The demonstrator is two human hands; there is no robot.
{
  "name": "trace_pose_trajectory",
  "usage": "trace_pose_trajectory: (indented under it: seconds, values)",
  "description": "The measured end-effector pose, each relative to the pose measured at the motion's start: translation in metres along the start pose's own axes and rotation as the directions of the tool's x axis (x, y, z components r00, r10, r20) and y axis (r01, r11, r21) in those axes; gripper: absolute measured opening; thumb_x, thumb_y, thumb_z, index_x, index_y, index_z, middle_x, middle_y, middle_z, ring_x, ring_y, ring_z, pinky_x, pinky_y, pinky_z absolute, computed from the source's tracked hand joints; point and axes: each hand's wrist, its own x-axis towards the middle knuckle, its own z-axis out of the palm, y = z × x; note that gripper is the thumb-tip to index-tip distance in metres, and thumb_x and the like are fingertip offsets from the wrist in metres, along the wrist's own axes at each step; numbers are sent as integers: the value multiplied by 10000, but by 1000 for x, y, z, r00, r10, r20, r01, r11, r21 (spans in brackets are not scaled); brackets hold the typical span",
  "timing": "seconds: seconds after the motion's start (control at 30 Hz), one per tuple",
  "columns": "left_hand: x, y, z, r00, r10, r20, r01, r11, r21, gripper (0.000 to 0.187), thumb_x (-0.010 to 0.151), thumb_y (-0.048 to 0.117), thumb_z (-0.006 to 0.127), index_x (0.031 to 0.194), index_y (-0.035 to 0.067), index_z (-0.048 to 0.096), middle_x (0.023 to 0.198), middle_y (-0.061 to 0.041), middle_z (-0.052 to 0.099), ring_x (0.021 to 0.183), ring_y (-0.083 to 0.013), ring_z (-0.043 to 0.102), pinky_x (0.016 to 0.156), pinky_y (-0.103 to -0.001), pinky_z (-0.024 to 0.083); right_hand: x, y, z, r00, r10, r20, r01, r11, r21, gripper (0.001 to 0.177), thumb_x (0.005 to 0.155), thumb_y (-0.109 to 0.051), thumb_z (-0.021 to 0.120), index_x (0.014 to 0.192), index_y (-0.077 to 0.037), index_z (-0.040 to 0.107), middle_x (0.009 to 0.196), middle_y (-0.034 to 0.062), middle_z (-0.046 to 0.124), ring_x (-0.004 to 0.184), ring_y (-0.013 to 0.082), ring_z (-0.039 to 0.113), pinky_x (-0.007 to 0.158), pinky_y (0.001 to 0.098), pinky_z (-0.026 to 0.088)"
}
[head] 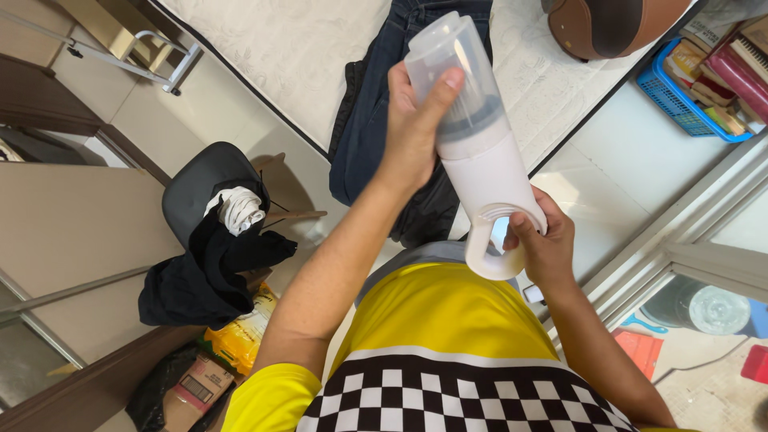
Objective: The person assembles a handheld vacuum cleaner by attaching a dust canister and a floor head extension to the main unit and then uses it to clean a small floor area.
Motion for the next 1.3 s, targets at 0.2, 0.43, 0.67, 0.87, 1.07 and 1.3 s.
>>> trace_pose_trajectory:
  seconds: [0.2, 0.43, 0.67, 0.87, 1.07, 1.3]
  values:
    - [-11, -5, 8, 996, 85, -8, -84, 994, 67, 619, 989, 371, 736, 1390, -3, 449, 1267, -104, 584, 1169, -144, 572, 1050, -311, 486, -9, -5, 6, 1000, 3, -13, -2, 1000, 31, 596, 967, -364, 718, 1406, 20, 594, 809, 23, 663, 605, 75, 581, 569, 232, 495]
    - [-19, -8, 2, 1000, 14, -7, -14, 998, -57, 556, 1048, 418, 658, 1386, 20, 467, 1257, -90, 589, 1151, -140, 566, 1028, -311, 489, -11, -6, 1, 985, 140, 97, -166, 915, 368, 566, 951, -324, 747, 1368, 36, 618, 739, 2, 562, 586, 102, 539, 535, 264, 476]
    - [-28, -11, -8, 998, -61, -19, 61, 998, 10, 561, 1044, 417, 664, 1383, 16, 466, 1258, -88, 582, 1160, -143, 564, 1035, -317, 488, -19, 0, 6, 979, 201, 22, -202, 959, 200, 592, 924, -309, 744, 1400, 20, 619, 723, 28, 588, 555, 104, 534, 517, 260, 467]
    - [-21, 2, -10, 999, -39, 5, 39, 999, -11, 614, 997, 406, 707, 1412, 29, 457, 1262, -79, 593, 1161, -143, 576, 1035, -317, 490, -15, -2, 23, 990, 134, 34, -138, 966, 219, 585, 943, -259, 741, 1427, 33, 589, 740, 33, 622, 562, 91, 546, 535, 246, 473]
    - [-22, 8, -19, 993, -38, 108, 33, 998, 49, 671, 952, 387, 800, 1399, -8, 494, 1263, -114, 609, 1155, -175, 616, 1031, -353, 525, -17, -6, 36, 995, 11, 102, -23, 993, 117, 481, 992, -330, 699, 1293, 39, 634, 781, 25, 624, 646, 93, 587, 631, 259, 495]
    - [-28, -3, -26, 984, -153, 92, 156, 987, -33, 642, 938, 372, 790, 1387, 22, 494, 1226, -98, 619, 1136, -167, 617, 1005, -349, 528, -23, 17, 27, 947, 191, 256, -294, 835, 465, 426, 975, -353, 698, 1152, 23, 605, 703, 18, 517, 574, 124, 530, 573, 299, 493]
